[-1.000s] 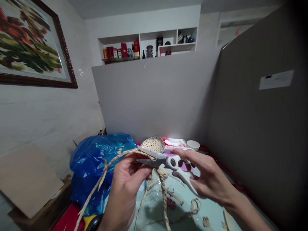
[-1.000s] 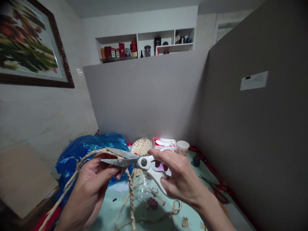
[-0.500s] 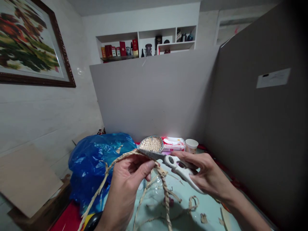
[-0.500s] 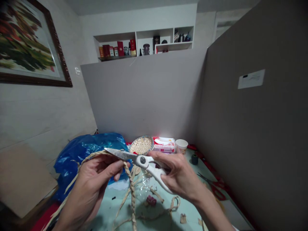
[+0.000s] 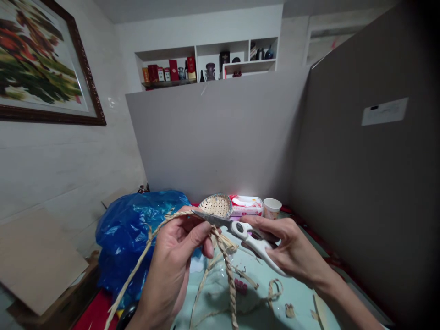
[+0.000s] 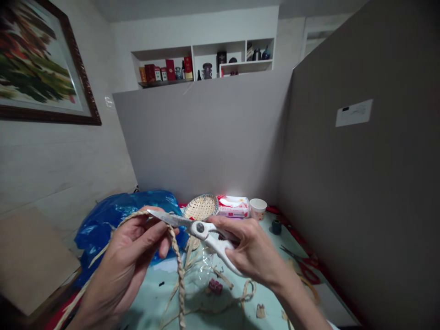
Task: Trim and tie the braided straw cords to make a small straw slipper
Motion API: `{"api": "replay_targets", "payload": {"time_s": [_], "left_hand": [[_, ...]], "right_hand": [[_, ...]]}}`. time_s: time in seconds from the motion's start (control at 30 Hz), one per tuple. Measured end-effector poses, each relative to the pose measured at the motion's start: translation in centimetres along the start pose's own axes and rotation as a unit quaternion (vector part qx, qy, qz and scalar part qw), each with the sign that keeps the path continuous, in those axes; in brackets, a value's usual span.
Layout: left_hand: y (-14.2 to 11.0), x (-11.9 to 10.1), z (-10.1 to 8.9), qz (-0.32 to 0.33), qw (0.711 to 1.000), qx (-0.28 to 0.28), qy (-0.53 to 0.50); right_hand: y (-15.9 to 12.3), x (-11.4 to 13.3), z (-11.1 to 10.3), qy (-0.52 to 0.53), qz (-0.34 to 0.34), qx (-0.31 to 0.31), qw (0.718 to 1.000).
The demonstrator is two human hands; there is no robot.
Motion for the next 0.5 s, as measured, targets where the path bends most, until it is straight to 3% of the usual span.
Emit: {"api": "replay_targets", "payload": {"time_s": [0.27, 0.5], "left_hand": [[0.24, -0.30, 0.19, 0.014, 0.999, 0.034, 0.008], [0.19, 0.13, -0.19, 0.039, 0.998, 0.030, 0.038]], "right_hand": [[0.08, 0.64, -0.40, 0.054, 0.022, 0.043, 0.997], [0.01, 0.11, -0.26, 0.010, 0.006, 0.049, 0.999]]}}
Point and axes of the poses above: each hand's wrist, its own y-axis towards the middle knuckle, its own z-axis out of the palm, x = y × z, the point moved 3 cm from there along y, towards the middle knuckle
